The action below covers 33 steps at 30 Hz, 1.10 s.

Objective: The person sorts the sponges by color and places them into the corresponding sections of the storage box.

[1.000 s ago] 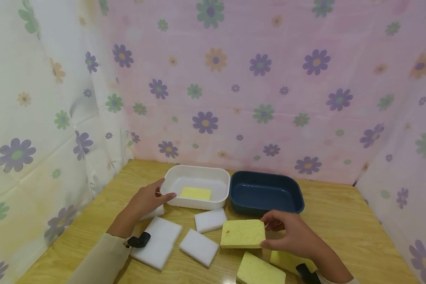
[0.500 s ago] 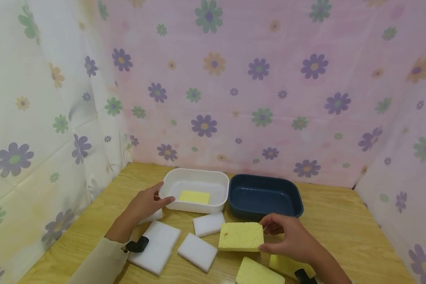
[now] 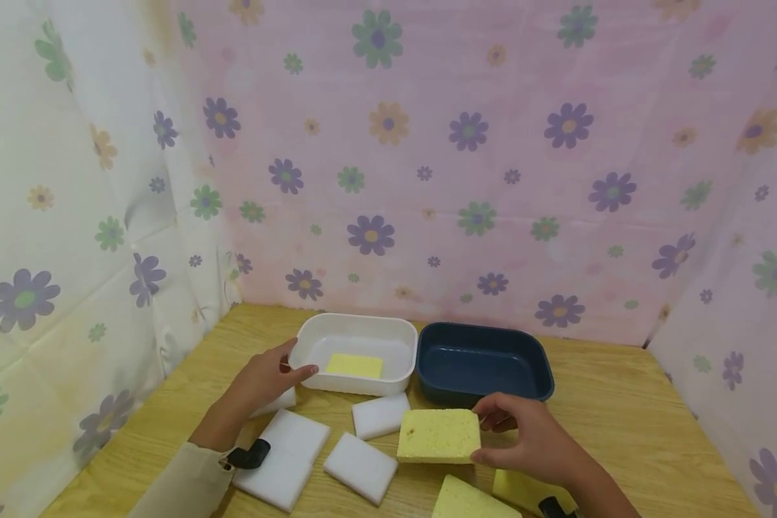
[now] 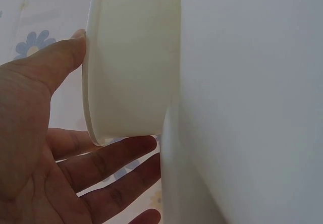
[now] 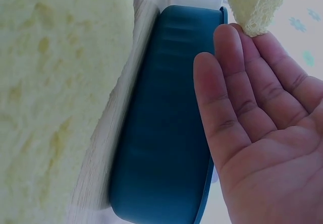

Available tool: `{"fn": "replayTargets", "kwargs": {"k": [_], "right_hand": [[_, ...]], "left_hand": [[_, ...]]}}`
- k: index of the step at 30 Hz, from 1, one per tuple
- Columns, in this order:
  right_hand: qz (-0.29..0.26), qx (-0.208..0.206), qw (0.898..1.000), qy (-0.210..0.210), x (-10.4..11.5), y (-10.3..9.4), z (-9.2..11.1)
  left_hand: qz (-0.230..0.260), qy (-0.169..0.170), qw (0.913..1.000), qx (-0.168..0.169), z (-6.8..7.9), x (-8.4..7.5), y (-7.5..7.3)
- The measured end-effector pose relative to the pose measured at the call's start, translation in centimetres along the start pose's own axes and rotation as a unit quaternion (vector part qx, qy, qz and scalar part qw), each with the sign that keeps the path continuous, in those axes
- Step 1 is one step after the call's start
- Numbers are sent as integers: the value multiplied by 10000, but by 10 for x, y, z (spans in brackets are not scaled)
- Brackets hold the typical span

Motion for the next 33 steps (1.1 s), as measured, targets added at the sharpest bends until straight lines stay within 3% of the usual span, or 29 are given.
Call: {"fn": "replayTargets", "kwargs": {"k": [10,23,27,33], "right_hand": [[-74,-232,9996,-151,0,-1,0],[147,-852,9952,-455,7,-5,-1],[275,-1131,9922,-440,8,-7,-2],[373,-1185,9917,-332,5,-3,-7]], "left_hand": [[-63,7,10000,-37,0,1,2],[-119,73,9999,-67,-1,-1,0],[-86,98,9999,-73,-2,-2,-1],[-74,75,9999,-51,0,0,1]]}}
Point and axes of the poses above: each hand's wrist, its own z-axis away from the middle knuckle, its own y-axis out of the palm, x = y × z, the point moved 2 cm from there along -z, towards the middle knuckle, and after that the axes turned 1 degree about -z, right-handed, at the moved point
